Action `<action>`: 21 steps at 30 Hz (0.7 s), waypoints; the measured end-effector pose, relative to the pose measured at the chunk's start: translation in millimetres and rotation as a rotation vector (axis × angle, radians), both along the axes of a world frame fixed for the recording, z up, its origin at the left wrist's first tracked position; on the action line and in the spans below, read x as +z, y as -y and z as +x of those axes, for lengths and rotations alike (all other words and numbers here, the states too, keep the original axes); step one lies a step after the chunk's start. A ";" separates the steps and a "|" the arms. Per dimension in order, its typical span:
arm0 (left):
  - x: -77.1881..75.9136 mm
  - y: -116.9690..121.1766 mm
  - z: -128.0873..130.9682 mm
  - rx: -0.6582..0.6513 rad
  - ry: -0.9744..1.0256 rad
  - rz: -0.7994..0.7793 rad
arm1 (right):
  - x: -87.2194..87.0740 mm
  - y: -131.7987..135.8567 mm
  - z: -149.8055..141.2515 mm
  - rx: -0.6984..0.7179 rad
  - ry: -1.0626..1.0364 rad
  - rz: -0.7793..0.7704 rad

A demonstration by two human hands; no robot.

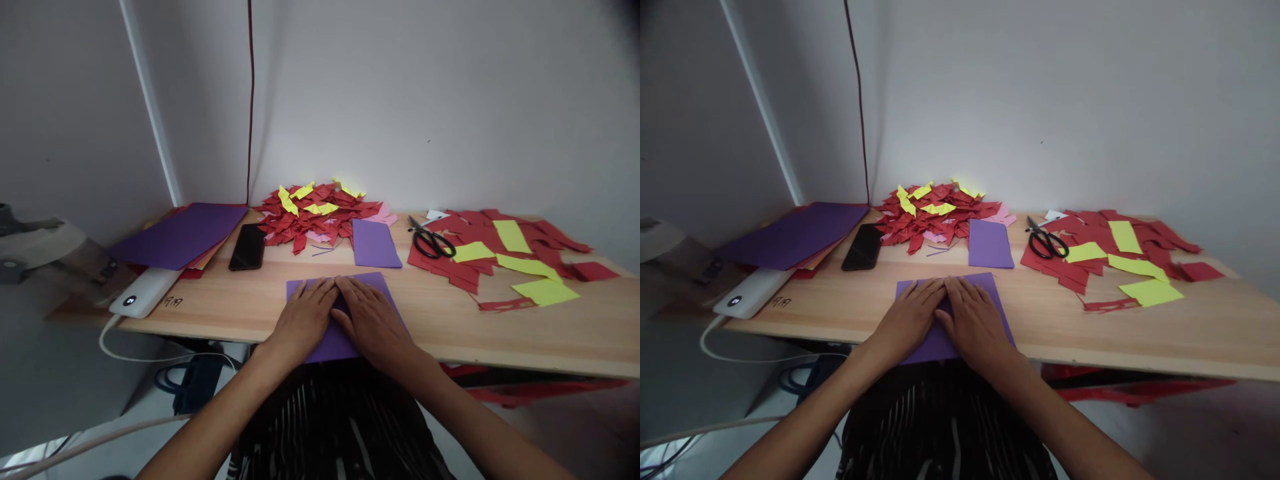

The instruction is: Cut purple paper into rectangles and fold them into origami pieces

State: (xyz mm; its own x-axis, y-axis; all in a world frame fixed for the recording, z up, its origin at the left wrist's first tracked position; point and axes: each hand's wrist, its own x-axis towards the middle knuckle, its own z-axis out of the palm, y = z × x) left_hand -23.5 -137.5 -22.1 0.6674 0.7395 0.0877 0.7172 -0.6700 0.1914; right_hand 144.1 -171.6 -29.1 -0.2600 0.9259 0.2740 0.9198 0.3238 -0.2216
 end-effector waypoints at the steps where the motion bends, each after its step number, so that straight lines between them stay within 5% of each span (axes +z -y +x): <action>1: 0.3 -0.2 -0.1 -0.002 0.002 0.001 | -0.8 0.0 1.6 -0.017 0.019 0.005; 11: 2.4 2.9 -9.3 0.114 0.041 0.008 | -4.1 -1.4 35.4 -0.146 0.146 -0.010; 21: 7.3 14.8 -43.6 0.260 -0.031 0.051 | -12.0 -0.8 39.3 -0.138 0.088 0.024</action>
